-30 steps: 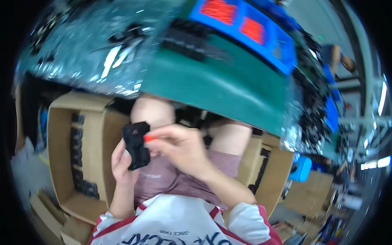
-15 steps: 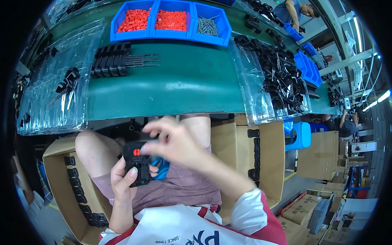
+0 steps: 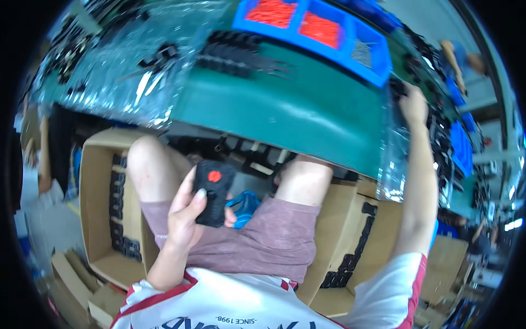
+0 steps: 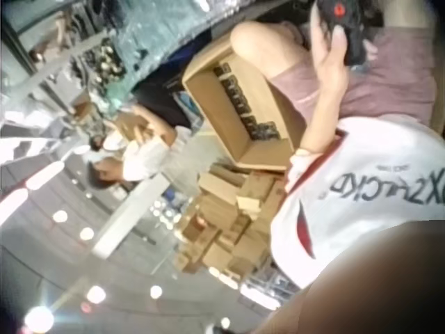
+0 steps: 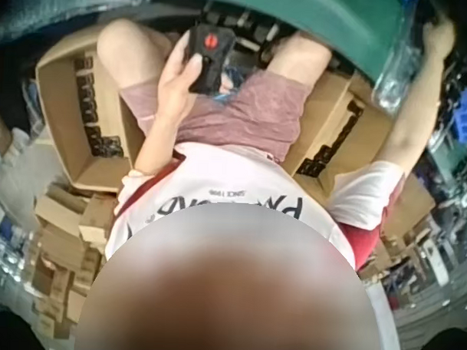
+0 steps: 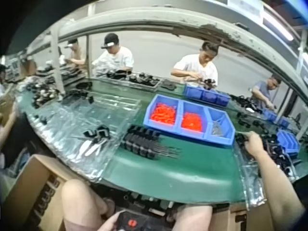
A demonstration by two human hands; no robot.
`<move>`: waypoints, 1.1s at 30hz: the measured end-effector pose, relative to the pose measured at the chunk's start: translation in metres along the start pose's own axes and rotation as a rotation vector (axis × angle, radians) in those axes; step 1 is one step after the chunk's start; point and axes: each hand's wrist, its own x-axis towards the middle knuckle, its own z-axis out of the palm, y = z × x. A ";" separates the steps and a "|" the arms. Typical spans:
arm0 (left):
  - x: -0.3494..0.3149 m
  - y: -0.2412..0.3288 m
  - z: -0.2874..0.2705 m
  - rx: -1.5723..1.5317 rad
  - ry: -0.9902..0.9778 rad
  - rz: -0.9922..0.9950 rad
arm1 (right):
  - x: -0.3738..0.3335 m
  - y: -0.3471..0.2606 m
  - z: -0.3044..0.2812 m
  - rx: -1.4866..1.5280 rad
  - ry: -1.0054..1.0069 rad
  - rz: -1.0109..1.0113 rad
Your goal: The recorder is assembling plastic phone holder components by inserting small red plastic parts into the base and attaching side arms.
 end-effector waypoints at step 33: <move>0.003 0.005 -0.024 0.124 -0.046 0.065 | -0.200 -0.307 -0.056 1.975 -0.930 0.164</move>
